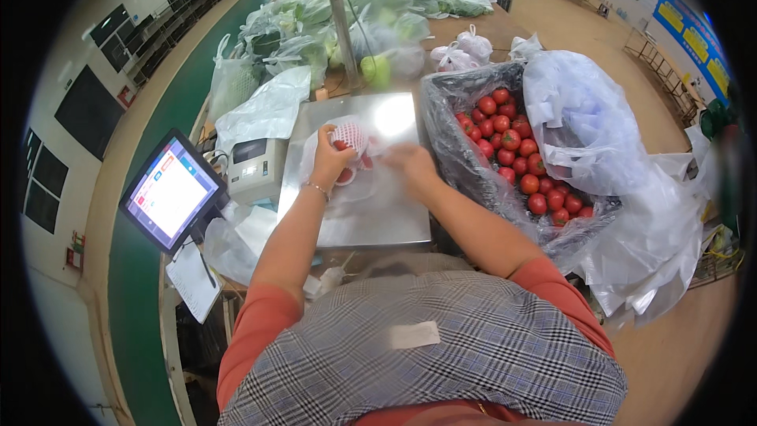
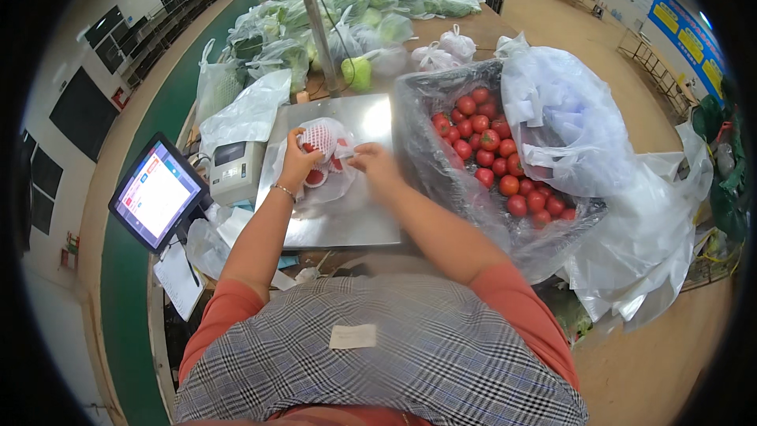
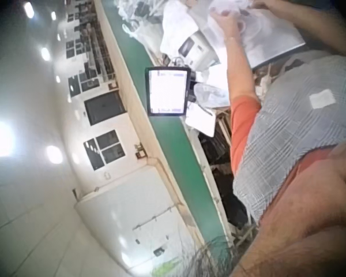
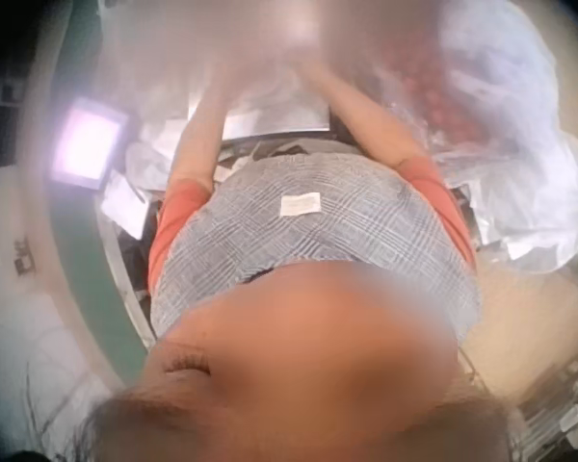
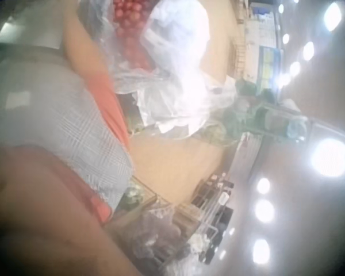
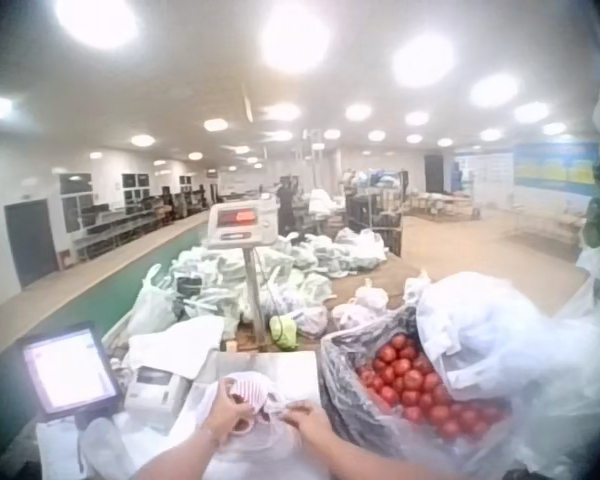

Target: The person repeatedly picks tomatoes from a bulk bin, wraps each one individually in a foam net, and places the wrapped tomatoes into a plastic bag on a digital scale. The process is repeated continuously throughout the clip.

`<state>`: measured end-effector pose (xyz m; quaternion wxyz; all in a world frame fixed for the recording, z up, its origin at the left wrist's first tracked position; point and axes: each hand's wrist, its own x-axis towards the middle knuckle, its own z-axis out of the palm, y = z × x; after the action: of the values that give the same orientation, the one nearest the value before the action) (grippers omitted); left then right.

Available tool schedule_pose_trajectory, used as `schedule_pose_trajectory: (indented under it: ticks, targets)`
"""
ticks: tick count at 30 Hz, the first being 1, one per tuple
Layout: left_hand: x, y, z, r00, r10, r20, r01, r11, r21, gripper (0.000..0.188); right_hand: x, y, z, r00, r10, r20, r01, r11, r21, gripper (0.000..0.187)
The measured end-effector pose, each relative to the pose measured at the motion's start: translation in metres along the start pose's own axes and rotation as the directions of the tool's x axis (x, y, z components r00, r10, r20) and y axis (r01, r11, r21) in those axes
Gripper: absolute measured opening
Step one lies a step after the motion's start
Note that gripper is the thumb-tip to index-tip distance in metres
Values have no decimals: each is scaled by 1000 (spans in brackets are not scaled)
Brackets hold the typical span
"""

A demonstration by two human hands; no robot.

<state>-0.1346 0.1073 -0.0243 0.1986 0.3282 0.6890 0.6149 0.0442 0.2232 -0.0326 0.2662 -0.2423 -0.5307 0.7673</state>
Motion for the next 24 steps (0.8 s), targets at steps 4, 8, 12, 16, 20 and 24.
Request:
schedule_pose_trajectory:
  ticks: [4,8,12,16,20,24]
  targets:
    - [10,-4,-17,992,31,123,-43,995,92,72,-2,6,10,999,-11,40,18,984,-176,38]
    - [3,11,-17,970,59,237,-113,969,220,74,14,35,22,961,-267,76,241,667,-706,79]
    - [7,-7,-37,940,248,236,-333,821,463,71,4,34,37,881,-467,82,241,294,-925,86]
    - [8,-18,-45,865,453,215,-464,560,686,65,19,43,20,985,-163,62,98,223,-970,71]
    - [9,-13,-55,946,281,164,-300,561,771,74,16,53,10,988,-139,65,102,274,-956,66]
    - [-2,22,-71,978,116,176,-209,629,749,67,10,55,4,985,-172,-26,52,433,-900,63]
